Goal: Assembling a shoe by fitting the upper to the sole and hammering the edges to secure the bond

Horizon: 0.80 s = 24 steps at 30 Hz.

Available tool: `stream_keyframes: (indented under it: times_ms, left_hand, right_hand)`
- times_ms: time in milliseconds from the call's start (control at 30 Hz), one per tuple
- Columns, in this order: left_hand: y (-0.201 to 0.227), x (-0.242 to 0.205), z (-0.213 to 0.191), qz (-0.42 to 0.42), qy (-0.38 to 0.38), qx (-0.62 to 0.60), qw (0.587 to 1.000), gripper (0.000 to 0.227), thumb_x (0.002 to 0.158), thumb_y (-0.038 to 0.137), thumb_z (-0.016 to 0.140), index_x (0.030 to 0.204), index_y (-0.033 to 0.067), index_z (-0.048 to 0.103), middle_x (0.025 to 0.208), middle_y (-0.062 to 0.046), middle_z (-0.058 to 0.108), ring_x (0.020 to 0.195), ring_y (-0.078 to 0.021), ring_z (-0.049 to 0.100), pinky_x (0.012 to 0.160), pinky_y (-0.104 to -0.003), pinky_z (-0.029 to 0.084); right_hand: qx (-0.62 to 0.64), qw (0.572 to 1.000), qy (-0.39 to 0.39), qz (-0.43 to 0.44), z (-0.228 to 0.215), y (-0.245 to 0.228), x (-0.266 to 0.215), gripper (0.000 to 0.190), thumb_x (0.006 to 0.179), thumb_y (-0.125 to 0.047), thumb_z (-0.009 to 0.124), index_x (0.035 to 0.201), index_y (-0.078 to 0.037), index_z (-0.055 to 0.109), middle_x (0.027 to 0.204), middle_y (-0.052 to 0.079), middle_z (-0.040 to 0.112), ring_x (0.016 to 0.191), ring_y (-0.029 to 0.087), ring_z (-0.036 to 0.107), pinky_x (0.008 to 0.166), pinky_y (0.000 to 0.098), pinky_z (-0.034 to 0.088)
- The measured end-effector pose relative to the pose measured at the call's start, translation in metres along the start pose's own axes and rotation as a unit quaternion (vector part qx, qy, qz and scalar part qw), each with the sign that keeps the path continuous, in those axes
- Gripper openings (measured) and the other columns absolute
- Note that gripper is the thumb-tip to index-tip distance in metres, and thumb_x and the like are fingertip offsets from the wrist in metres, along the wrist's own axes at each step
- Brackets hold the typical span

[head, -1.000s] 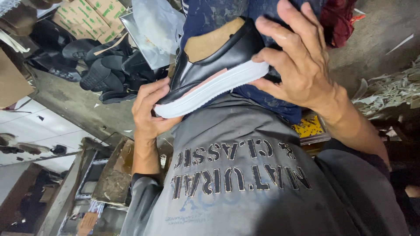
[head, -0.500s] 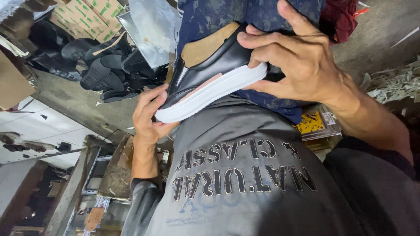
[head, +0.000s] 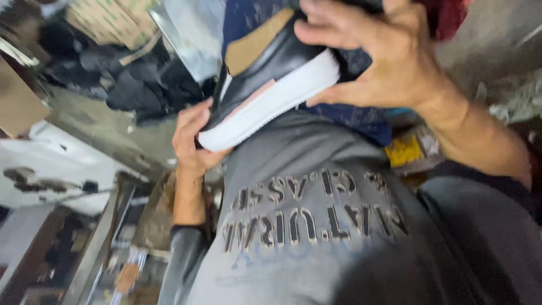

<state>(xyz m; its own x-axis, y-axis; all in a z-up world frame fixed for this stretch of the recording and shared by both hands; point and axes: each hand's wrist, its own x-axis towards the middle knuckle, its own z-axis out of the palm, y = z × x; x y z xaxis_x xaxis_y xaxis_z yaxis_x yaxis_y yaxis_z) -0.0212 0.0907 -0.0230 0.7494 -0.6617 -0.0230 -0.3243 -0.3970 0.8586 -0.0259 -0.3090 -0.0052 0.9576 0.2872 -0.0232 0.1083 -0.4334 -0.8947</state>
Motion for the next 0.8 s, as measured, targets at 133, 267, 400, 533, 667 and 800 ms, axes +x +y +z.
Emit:
stream_keyframes:
  times_ms: [133, 267, 400, 533, 667, 800]
  left_hand:
    - [-0.001, -0.004, 0.016, -0.081, 0.074, -0.127, 0.986, 0.088, 0.077, 0.028, 0.092, 0.143, -0.0008, 0.041, 0.135, -0.029, 0.056, 0.125, -0.0412, 0.062, 0.110, -0.052, 0.052]
    - [0.030, 0.013, 0.009, -0.009, 0.158, -0.140, 0.977, 0.101, 0.082, 0.032, 0.086, 0.156, 0.0035, 0.022, 0.128, -0.028, 0.067, 0.120, -0.0422, 0.069, 0.115, -0.050, 0.051]
    - [0.057, 0.052, 0.018, 0.051, 0.107, -0.183, 0.976, 0.084, 0.103, 0.015, 0.076, 0.162, 0.0142, 0.017, 0.137, -0.020, 0.066, 0.132, -0.0363, 0.067, 0.122, -0.048, 0.049]
    - [0.057, 0.066, 0.028, 0.118, 0.002, -0.168, 0.979, 0.098, 0.101, 0.028, 0.084, 0.164, 0.0058, 0.013, 0.144, -0.021, 0.066, 0.139, -0.0307, 0.060, 0.126, -0.043, 0.045]
    - [0.063, 0.069, 0.031, 0.112, 0.005, -0.115, 0.987, 0.094, 0.104, 0.035, 0.078, 0.163, 0.0043, 0.012, 0.140, -0.023, 0.068, 0.132, -0.0309, 0.063, 0.120, -0.041, 0.046]
    - [0.079, 0.078, 0.021, 0.112, -0.015, -0.106, 0.988, 0.066, 0.107, 0.034, 0.068, 0.150, -0.0050, 0.038, 0.150, -0.026, 0.053, 0.142, -0.0383, 0.059, 0.126, -0.048, 0.049]
  right_hand:
    - [-0.032, 0.999, 0.009, -0.011, 0.001, 0.002, -0.010, 0.094, 0.093, -0.032, 0.099, 0.157, 0.007, 0.041, 0.139, 0.021, 0.074, 0.144, 0.028, 0.058, 0.128, 0.0411, 0.035]
    - [-0.098, 0.995, 0.002, -0.020, 0.014, 0.002, -0.031, 0.082, 0.103, -0.036, 0.085, 0.155, 0.014, 0.045, 0.143, 0.026, 0.073, 0.122, 0.039, 0.075, 0.128, 0.0677, 0.019]
    - [-0.143, 0.988, 0.021, -0.060, 0.015, -0.016, -0.028, 0.082, 0.097, -0.046, 0.083, 0.143, 0.018, 0.063, 0.139, 0.035, 0.070, 0.132, 0.049, 0.067, 0.125, 0.0668, 0.029]
    - [-0.076, 0.990, 0.080, -0.086, 0.010, -0.068, -0.010, 0.056, 0.103, -0.036, 0.070, 0.131, 0.012, 0.067, 0.112, 0.023, 0.069, 0.105, 0.039, 0.064, 0.097, 0.0491, 0.049]
    - [-0.072, 0.984, 0.059, -0.151, 0.022, -0.098, 0.006, 0.045, 0.096, -0.040, 0.081, 0.114, 0.001, 0.074, 0.107, 0.015, 0.070, 0.093, 0.032, 0.063, 0.083, 0.0437, 0.041]
    - [-0.038, 0.980, 0.096, -0.168, 0.032, -0.101, 0.014, 0.021, 0.104, -0.019, 0.070, 0.099, 0.001, 0.075, 0.097, 0.013, 0.069, 0.084, 0.030, 0.060, 0.081, 0.0428, 0.037]
